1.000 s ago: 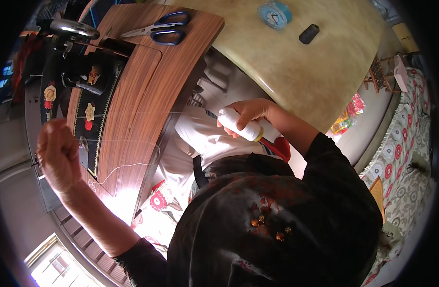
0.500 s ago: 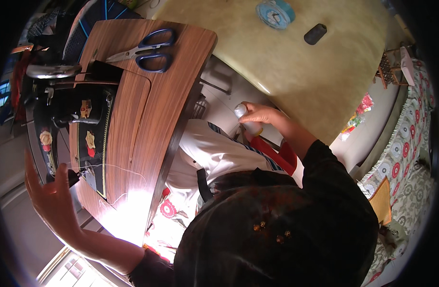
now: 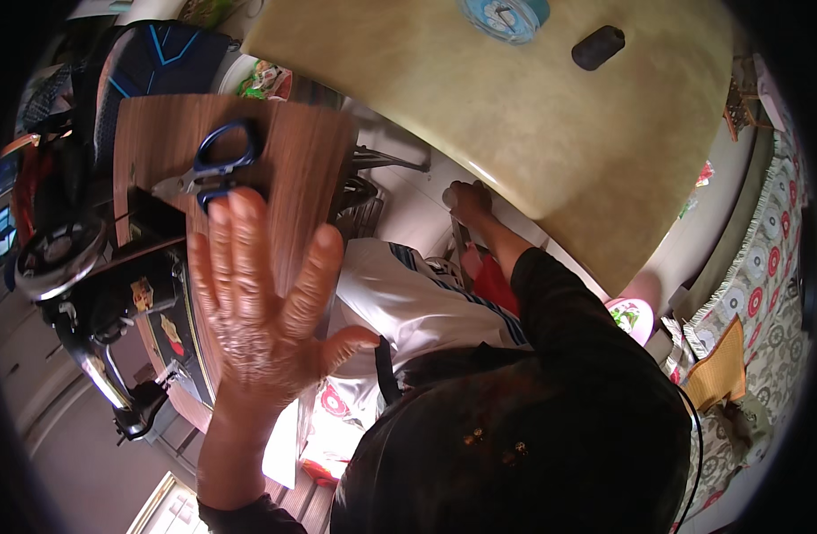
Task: The person prepares a sewing machine by inserting a bobbin, winding and placing a spool of thread, threading the needle, and trimming excess thread with scissors. They then pick up a piece of patterned fabric and position it under the presser foot.
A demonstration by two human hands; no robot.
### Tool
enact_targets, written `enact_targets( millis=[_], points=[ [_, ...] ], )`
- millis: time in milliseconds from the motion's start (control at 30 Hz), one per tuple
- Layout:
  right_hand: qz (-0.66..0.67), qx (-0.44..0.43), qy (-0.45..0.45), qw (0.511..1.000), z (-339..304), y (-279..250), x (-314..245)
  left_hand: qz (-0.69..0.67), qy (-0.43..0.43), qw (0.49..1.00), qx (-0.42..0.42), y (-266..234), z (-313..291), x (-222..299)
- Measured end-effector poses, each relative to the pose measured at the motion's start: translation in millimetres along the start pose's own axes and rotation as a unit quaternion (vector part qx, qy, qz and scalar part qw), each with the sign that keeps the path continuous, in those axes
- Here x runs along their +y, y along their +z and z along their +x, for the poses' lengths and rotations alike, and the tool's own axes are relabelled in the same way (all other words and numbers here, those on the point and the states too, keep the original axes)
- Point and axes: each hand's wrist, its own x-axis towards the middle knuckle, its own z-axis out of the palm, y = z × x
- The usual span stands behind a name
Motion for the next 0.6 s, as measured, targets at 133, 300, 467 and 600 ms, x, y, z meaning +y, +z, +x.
enact_targets(
  millis=[133, 300, 467, 600],
  points=[
    [0.028, 0.048, 0.002, 0.998, 11.9, 32.9, 10.4, -0.064, -0.023, 0.997, -0.039, 31.2, -14.5, 1.6],
    [0.143, 0.057, -0.01, 0.988, 27.0, 70.0, 17.9, -0.125, -0.063, 0.989, -0.041, 37.4, -20.1, 2.5],
    [0.223, 0.092, 0.042, 0.97, 67.0, 120.8, 14.4, -0.101, -0.018, 0.994, -0.035, 52.6, -28.9, -13.8],
    [0.244, 0.077, 0.016, 0.967, 73.3, 160.0, 1.2, -0.091, -0.051, 0.993, -0.061, 46.5, -30.2, -8.4]
  ],
)
